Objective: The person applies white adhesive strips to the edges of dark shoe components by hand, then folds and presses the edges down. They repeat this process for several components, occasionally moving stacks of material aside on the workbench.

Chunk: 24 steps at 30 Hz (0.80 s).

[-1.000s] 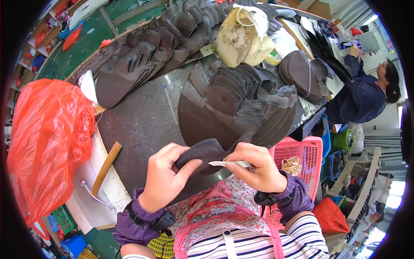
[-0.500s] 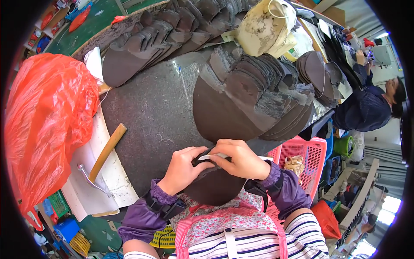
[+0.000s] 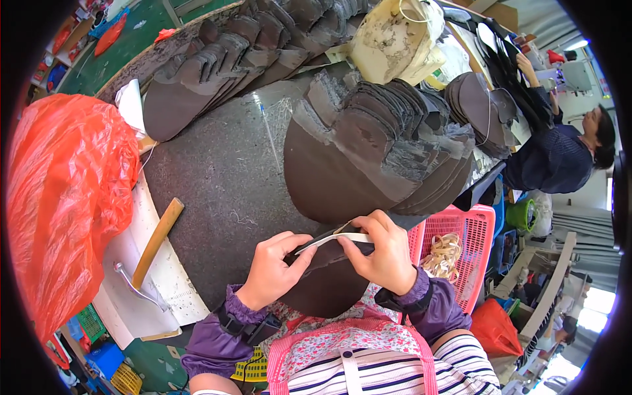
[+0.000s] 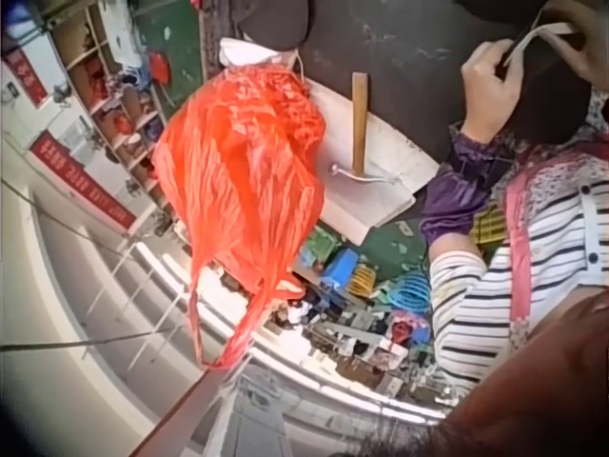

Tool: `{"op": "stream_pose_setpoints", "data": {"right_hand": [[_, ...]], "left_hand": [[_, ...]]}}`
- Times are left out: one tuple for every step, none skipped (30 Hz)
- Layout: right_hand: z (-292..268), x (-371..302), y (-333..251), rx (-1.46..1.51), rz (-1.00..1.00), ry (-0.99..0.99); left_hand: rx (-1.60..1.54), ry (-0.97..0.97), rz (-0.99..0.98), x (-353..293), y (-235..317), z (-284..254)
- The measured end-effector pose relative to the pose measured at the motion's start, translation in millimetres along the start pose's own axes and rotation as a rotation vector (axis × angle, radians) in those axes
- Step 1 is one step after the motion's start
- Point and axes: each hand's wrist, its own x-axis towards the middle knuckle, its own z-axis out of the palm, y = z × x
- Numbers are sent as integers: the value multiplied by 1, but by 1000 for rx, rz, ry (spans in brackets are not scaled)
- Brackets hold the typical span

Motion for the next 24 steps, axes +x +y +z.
{"op": "stream_pose_setpoints", "data": {"right_hand": [[0,-2,-1,-22,50,12],[1,-4,-2,-44,101,24],[2,-5,-3,-65,150,36],[1,-5,-4,-66,150,42],[0,-4,-6,-59,150,36],[0,-3,-10,-46,143,28],[0,-2,-13,-31,134,18],[0,0,-14,-23,113,26],[1,0,-15,27,28,11],[1,0,-17,79,-61,-4],[5,1,-19,133,-159,-18],[12,4,-24,153,-205,-9],[19,5,-31,210,-157,-11],[26,5,-37,266,-112,-18],[24,-4,-32,207,-18,-18],[18,-15,-24,148,71,-20],[11,-34,-18,120,132,105],[-8,-49,-19,88,219,214],[-27,-59,-21,52,247,358],[-48,-90,9,72,418,364],[-71,-112,29,-3,442,347],[-71,-85,14,29,398,323],[-72,-61,-4,60,369,300],[-74,-39,-24,86,340,275]], "left_hand": [[1,-4,6,0,0,2],[-11,2,58,0,-1,4],[-22,9,110,-1,-2,7],[-33,16,163,-1,-2,8],[-30,15,169,-2,-1,9],[-57,-25,173,-4,2,9],[-81,-63,176,-7,5,8],[-98,-95,186,-8,9,6],[-80,-76,195,-10,14,3],[-36,-67,248,-15,19,1],[17,-52,304,-20,22,-2],[78,-34,358,-24,17,-7],[125,2,365,-31,12,-12],[105,-44,411,-38,6,-17],[76,-73,434,-48,5,-14],[117,-16,415,-54,8,-10],[35,-15,376,-58,12,-6],[-55,-18,345,-59,14,-2],[-7,25,269,-50,7,-7],[33,71,197,-36,-3,-17],[144,114,218,-21,-14,-28],[256,139,239,-4,-15,-33],[523,270,348,7,-11,-29],[794,392,446,19,-4,-26]]}}
